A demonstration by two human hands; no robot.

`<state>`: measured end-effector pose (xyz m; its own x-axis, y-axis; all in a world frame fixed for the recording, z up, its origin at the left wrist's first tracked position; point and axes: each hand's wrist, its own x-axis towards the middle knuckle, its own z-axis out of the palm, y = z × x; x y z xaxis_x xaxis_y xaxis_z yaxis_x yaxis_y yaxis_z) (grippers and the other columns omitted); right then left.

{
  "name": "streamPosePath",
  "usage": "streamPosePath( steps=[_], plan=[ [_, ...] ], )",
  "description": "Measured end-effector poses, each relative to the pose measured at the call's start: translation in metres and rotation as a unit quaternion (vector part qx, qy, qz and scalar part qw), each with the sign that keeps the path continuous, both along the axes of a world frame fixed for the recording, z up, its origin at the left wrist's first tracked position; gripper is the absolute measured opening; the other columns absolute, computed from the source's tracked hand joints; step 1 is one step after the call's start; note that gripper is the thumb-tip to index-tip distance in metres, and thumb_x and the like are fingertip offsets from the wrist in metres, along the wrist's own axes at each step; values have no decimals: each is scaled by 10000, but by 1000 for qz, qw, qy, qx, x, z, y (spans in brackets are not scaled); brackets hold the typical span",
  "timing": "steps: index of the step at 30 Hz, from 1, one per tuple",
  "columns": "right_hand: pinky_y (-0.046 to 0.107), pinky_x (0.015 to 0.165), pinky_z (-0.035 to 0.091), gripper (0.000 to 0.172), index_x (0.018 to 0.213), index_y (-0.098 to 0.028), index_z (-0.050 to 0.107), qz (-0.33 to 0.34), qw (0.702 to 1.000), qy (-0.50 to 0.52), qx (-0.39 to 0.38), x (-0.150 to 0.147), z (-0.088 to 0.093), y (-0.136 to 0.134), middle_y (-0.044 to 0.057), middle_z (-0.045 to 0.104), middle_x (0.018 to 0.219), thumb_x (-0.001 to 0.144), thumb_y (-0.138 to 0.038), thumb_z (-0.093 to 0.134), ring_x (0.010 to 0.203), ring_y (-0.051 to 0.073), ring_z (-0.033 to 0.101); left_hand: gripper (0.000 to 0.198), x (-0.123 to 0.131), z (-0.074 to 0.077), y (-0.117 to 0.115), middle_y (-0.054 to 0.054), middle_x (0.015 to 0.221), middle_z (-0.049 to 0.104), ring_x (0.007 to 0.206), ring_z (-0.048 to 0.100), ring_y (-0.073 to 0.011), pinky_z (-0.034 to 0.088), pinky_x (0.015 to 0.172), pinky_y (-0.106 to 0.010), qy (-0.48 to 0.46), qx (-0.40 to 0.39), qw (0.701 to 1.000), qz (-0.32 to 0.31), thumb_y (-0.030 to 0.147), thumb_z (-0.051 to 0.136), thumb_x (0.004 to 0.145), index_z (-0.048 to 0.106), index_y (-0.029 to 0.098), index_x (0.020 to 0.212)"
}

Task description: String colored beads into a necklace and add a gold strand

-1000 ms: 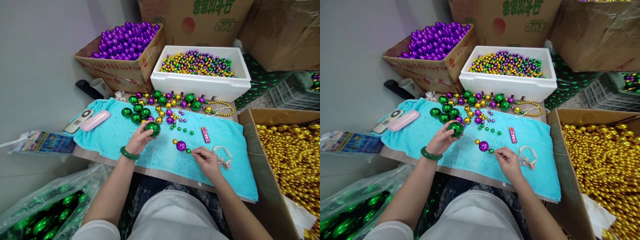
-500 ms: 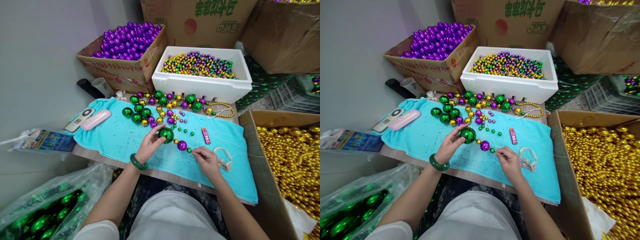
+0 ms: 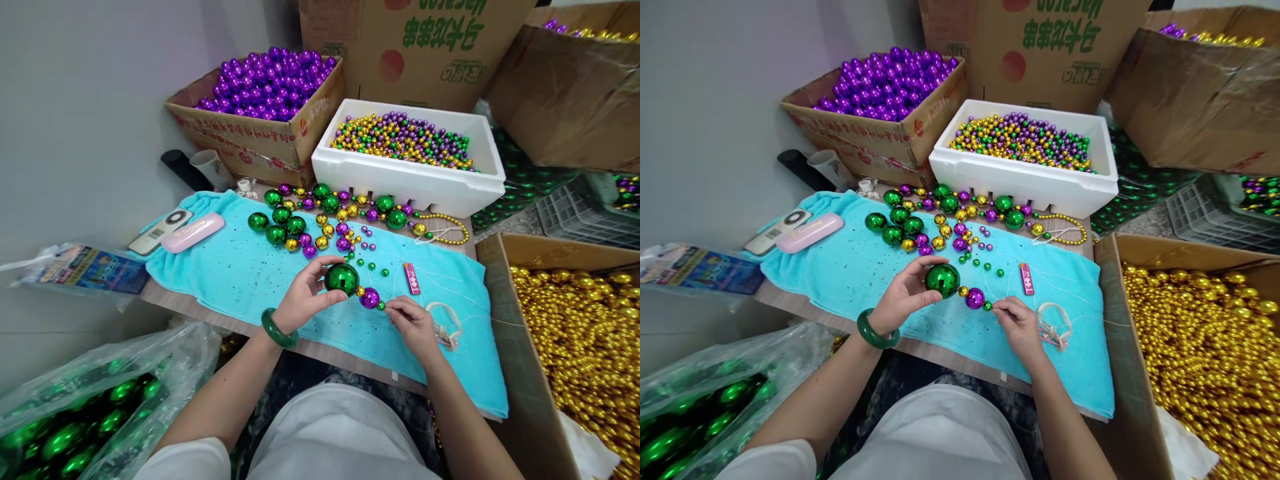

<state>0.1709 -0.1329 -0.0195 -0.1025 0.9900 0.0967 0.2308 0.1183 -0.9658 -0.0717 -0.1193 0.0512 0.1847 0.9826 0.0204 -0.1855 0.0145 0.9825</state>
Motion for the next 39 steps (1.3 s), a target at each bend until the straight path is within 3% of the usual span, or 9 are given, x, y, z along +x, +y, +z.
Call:
streamPosePath(
  steps=[7,19,22,25,29,33,36,39],
  plan=[
    [237,404,382,179,691,-196,684,-1,997,39,-72,-5,-1,0,27,593,676,728,-371,682,477,106,473,484,1,-5,0,-46,1069,627,981,587,-200,482,831,-317,-42,-13,999,0,247,760,687,574,256,1133],
    [230,410,389,173,676,-192,673,5,997,36,-61,-7,0,5,33,595,677,703,-363,689,498,111,490,498,1,-2,-3,-46,1060,635,957,601,-204,500,802,-312,-39,-12,999,-18,227,782,657,596,257,1118],
    [225,382,371,188,778,-192,658,2,989,82,-120,-11,0,1,1,556,608,703,-363,681,443,99,449,507,2,-5,-3,-42,1093,634,978,597,-201,496,824,-308,-49,-8,999,-14,220,778,662,599,269,1133],
    [229,381,378,308,975,-195,621,2,972,161,-168,-15,1,-3,-9,553,609,708,-345,658,450,111,465,519,3,-10,-2,-51,1157,628,1011,593,-213,494,850,-319,-51,-28,998,-11,229,778,663,609,265,1153],
    [229,398,391,335,993,-195,607,4,956,225,-187,-20,2,-5,16,585,699,674,-291,645,528,133,521,467,4,-22,0,-62,1250,601,1108,563,-233,476,899,-330,-39,-75,996,18,339,708,746,618,257,1197],
    [242,429,410,307,986,-192,607,-11,959,206,-193,-21,0,-5,13,588,695,691,-272,637,555,141,526,332,5,-39,2,-90,1214,621,1106,562,-236,488,854,-312,-6,-112,989,93,430,635,792,720,197,1012],
    [253,435,416,314,1008,-185,598,-13,968,163,-191,-17,-3,-3,-7,577,633,716,-299,621,496,132,507,283,4,-45,6,-79,1014,685,896,613,-184,498,736,-278,16,-99,983,155,420,689,736,741,176,871],
    [275,482,456,344,1065,-184,609,0,988,14,-156,-7,-1,-1,21,644,700,748,-316,604,516,145,550,281,2,-40,12,-59,805,691,675,594,-136,489,612,-264,-5,-108,979,172,418,709,703,721,153,795]
  ],
)
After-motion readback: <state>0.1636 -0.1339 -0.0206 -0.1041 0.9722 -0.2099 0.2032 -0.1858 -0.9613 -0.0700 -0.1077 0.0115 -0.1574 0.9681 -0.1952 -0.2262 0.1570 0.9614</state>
